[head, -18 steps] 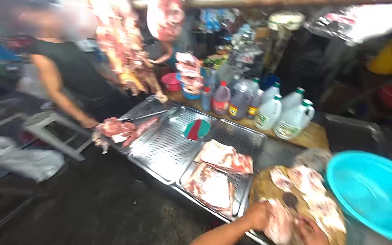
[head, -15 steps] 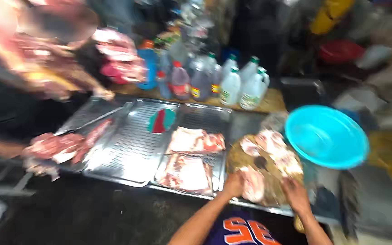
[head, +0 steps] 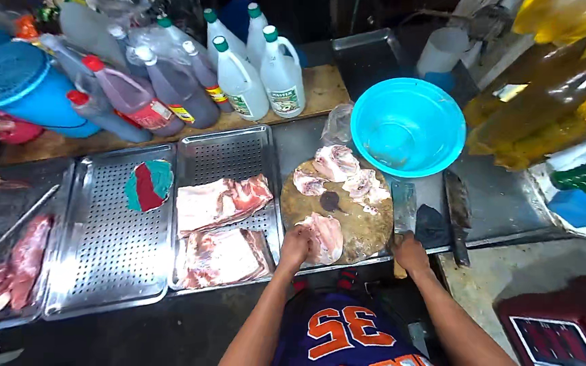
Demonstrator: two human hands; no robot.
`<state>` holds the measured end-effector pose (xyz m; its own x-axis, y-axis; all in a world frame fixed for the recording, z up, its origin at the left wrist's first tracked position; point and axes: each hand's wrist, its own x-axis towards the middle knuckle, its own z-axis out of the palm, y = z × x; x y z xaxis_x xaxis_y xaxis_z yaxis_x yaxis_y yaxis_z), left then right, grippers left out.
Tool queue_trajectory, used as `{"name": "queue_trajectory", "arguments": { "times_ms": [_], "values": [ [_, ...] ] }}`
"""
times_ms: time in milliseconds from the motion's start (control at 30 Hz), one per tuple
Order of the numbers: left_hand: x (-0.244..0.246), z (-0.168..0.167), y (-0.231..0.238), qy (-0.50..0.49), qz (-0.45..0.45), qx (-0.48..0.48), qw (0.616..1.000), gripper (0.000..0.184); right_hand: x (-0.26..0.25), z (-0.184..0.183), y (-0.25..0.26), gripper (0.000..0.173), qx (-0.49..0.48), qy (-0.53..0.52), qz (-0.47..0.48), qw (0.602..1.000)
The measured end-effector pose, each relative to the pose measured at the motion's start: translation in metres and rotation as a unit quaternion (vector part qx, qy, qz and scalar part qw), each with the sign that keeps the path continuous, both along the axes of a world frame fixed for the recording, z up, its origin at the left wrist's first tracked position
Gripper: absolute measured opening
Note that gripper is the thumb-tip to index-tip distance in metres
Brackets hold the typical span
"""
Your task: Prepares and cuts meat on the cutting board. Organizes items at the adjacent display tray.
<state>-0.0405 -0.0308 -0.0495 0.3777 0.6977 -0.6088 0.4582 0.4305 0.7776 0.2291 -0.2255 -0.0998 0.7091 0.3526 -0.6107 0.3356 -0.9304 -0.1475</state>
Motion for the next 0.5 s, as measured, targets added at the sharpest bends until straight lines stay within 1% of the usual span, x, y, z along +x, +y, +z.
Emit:
{"name": "queue_trajectory", "arguments": {
  "times_ms": [33, 67, 133, 200, 267, 367, 433, 500],
  "values": [
    [0.001, 0.000, 0.000, 0.008, 0.001, 0.013, 1.000, 0.023, -0.007, -0.004, 0.001, 0.082, -0.009, -0.006, 0.007, 1.000],
    [0.002, 0.000, -0.001, 0.020, -0.001, 0.026, 0.999, 0.023, -0.012, -0.007, -0.001, 0.083, -0.011, -0.023, 0.011, 1.000],
    [0.002, 0.001, -0.005, 0.044, -0.008, 0.044, 0.998, 0.025, -0.010, -0.006, -0.004, 0.078, -0.001, -0.044, 0.003, 0.999],
    [-0.001, 0.000, -0.012, 0.064, -0.010, 0.060, 0.996, 0.025, 0.001, 0.004, -0.015, 0.071, 0.017, -0.030, -0.028, 0.999],
    [-0.003, -0.002, -0.018, 0.069, -0.004, 0.081, 0.994, 0.025, 0.019, 0.025, -0.037, 0.059, 0.032, -0.020, -0.025, 0.999],
    [-0.006, -0.007, -0.024, 0.075, 0.003, 0.115, 0.990, 0.024, 0.039, 0.071, -0.079, 0.041, 0.039, 0.003, 0.006, 0.999],
    [-0.007, -0.007, -0.024, 0.075, 0.005, 0.131, 0.989, 0.024, 0.047, 0.101, -0.103, 0.041, 0.054, 0.029, 0.041, 0.997],
    [-0.007, -0.008, -0.022, 0.071, 0.003, 0.145, 0.987, 0.024, 0.049, 0.122, -0.112, 0.043, 0.089, 0.063, 0.099, 0.989]
  ]
}}
